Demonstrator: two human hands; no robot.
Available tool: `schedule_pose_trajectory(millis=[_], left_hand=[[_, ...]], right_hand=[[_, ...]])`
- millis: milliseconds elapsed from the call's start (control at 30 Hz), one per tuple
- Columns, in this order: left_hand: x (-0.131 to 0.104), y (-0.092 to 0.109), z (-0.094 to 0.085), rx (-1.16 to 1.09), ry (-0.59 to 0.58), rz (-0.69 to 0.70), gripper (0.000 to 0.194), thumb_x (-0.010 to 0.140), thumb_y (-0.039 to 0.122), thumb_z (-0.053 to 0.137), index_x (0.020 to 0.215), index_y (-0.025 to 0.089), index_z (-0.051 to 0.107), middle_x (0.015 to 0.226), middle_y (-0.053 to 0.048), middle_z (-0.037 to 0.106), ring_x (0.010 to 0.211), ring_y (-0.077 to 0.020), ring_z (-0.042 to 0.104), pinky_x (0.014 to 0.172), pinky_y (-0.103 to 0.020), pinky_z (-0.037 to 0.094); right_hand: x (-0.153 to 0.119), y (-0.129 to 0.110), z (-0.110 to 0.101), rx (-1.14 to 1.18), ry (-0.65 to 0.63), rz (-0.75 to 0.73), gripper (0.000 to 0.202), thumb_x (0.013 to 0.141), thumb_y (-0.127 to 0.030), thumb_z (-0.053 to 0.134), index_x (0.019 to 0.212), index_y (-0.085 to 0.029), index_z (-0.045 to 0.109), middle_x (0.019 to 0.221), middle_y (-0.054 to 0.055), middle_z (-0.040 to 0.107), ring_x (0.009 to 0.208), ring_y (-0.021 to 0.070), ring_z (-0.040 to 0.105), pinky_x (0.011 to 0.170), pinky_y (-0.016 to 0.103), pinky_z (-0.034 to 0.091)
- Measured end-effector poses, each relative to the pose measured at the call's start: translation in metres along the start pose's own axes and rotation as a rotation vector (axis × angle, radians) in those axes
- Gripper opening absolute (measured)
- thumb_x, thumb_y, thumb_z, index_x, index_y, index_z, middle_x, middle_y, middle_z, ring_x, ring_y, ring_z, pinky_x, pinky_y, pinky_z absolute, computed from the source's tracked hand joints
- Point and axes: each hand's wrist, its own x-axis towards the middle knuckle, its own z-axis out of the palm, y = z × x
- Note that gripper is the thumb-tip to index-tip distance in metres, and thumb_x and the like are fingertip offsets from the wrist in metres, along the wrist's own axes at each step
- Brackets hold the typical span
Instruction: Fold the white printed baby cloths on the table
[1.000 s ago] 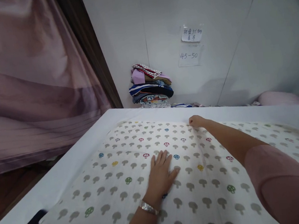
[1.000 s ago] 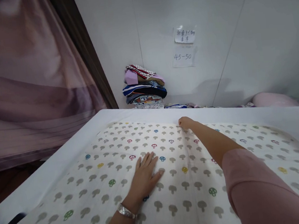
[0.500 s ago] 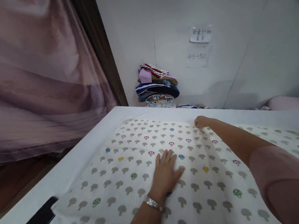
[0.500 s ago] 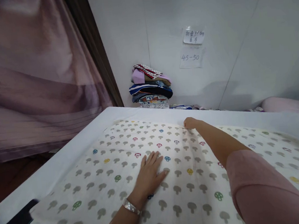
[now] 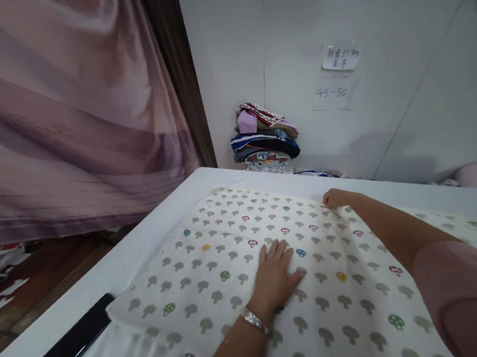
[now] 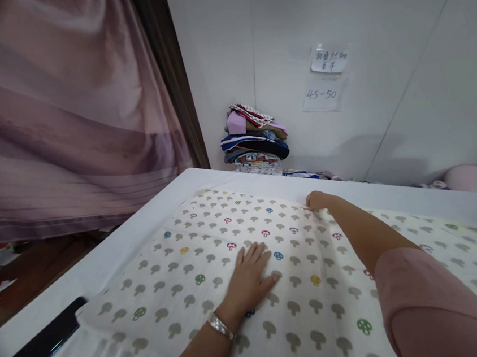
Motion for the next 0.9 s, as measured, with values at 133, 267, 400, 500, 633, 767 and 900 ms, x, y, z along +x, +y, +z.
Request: schedule_pose_trajectory(millis=[133, 267, 400, 500, 633, 767, 900], left_hand=[[0.0, 0.0, -0.001, -0.009, -0.012, -0.001, 0.056, 0.086, 0.058, 0.036, 0.133, 0.026, 0.042, 0.148, -0.004, 0.03, 0.138, -0.0246, 0.02, 0.113, -0.05, 0.012], [0.0, 0.001, -0.002, -0.006, -0.014, -0.006, 0.056, 0.087, 0.058, 0.035, 0.133, 0.026, 0.041, 0.148, -0.004, 0.03, 0.138, -0.0244, 0.02, 0.113, -0.05, 0.012], [0.0, 0.001, -0.003, -0.015, -0.019, -0.006, 0.057, 0.086, 0.059, 0.035, 0.133, 0.026, 0.041, 0.148, -0.003, 0.029, 0.138, -0.0241, 0.019, 0.113, -0.05, 0.011], [0.001, 0.001, -0.003, -0.029, -0.028, -0.011, 0.057, 0.087, 0.058, 0.036, 0.134, 0.027, 0.041, 0.149, -0.003, 0.028, 0.139, -0.0229, 0.018, 0.114, -0.049, 0.01], [0.002, 0.001, -0.006, -0.047, -0.074, -0.03, 0.056, 0.086, 0.055, 0.038, 0.134, 0.026, 0.04, 0.149, -0.004, 0.027, 0.139, -0.024, 0.017, 0.114, -0.05, 0.009], [0.004, 0.002, -0.021, -0.062, -0.183, -0.03, 0.06, 0.084, 0.054, 0.044, 0.136, 0.025, 0.038, 0.15, -0.005, 0.023, 0.139, -0.027, 0.015, 0.112, -0.052, 0.013], [0.004, 0.005, -0.036, -0.027, -0.233, -0.059, 0.062, 0.082, 0.053, 0.047, 0.136, 0.024, 0.039, 0.15, -0.008, 0.022, 0.139, -0.0291, 0.014, 0.111, -0.054, 0.014]], right_hand=[[0.002, -0.001, -0.005, 0.031, -0.012, -0.011, 0.012, 0.058, -0.008, 0.065, 0.061, -0.02, 0.068, 0.073, 0.003, 0.068, 0.073, 0.0185, 0.06, 0.066, 0.025, 0.044], [0.003, -0.004, -0.005, 0.064, -0.012, -0.009, 0.012, 0.059, -0.006, 0.066, 0.061, -0.017, 0.068, 0.076, 0.006, 0.069, 0.072, 0.0189, 0.059, 0.066, 0.026, 0.043], [0.003, -0.003, -0.001, 0.093, 0.02, 0.016, 0.004, 0.063, -0.012, 0.068, 0.062, -0.015, 0.069, 0.072, 0.006, 0.069, 0.07, 0.0183, 0.059, 0.065, 0.025, 0.043], [0.003, 0.002, 0.002, 0.088, 0.12, 0.058, 0.008, 0.071, -0.019, 0.064, 0.072, -0.015, 0.071, 0.076, 0.007, 0.07, 0.075, 0.0191, 0.06, 0.067, 0.025, 0.044], [0.007, 0.01, 0.008, 0.058, 0.261, 0.129, 0.016, 0.077, -0.021, 0.058, 0.086, -0.015, 0.07, 0.09, 0.009, 0.069, 0.087, 0.0216, 0.06, 0.073, 0.027, 0.043], [0.014, 0.009, 0.011, 0.052, 0.253, 0.121, 0.022, 0.07, -0.02, 0.064, 0.092, -0.019, 0.069, 0.096, 0.007, 0.068, 0.091, 0.0215, 0.06, 0.077, 0.027, 0.044], [0.02, 0.001, 0.006, 0.08, 0.167, 0.058, 0.013, 0.073, -0.022, 0.062, 0.083, -0.02, 0.07, 0.09, 0.003, 0.07, 0.087, 0.0181, 0.061, 0.078, 0.024, 0.045]])
